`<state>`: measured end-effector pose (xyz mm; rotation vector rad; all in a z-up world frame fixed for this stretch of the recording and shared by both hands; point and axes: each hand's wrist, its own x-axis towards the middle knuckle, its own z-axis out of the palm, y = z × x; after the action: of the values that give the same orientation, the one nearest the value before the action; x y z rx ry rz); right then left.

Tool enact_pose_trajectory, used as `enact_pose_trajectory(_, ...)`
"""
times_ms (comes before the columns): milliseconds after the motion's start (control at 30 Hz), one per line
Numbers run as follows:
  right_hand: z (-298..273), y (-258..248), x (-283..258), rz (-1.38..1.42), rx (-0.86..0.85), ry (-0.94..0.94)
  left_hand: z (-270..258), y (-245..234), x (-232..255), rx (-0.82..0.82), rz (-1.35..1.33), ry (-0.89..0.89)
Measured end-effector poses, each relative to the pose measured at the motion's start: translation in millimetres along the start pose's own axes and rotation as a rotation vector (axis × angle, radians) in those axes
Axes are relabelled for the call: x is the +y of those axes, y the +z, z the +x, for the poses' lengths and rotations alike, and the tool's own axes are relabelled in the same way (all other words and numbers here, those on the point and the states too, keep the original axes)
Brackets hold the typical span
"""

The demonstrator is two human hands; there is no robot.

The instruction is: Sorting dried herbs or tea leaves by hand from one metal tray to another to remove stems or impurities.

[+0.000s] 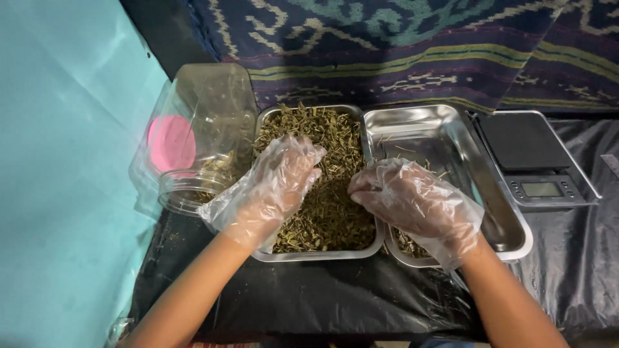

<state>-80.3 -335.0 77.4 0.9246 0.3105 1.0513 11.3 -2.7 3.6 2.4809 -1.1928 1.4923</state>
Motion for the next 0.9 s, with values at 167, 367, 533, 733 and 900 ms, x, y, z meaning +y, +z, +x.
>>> enact_pose_trajectory(167,-13.8,-2.0,-10.8,0.316,0.233,0.265,3.1,-10.1,-0.9,-0.016,-0.066,0.050)
enact_pose_trajectory(367,-15.3,0.8,-14.3,0.291,0.222,0.187,95.0,-105.3,7.2,-0.942,-0.356,-0.286)
enact_pose_trajectory(533,3.0,-4.4,2.2,0.317,0.201,0.265,64.1,-82.3,8.0,-0.575,-0.183,-0.186)
enact_pose_trajectory(733,13.2,-20.3,1.5,0.379,0.094,0.341,99.0,-94.4,11.0,-0.626,-0.705,-0.432)
enact_pose_trajectory(900,20.4,-31.8,0.3,0.438,0.017,0.403,92.0,-88.4,14.4,-0.359,-1.114,-0.411)
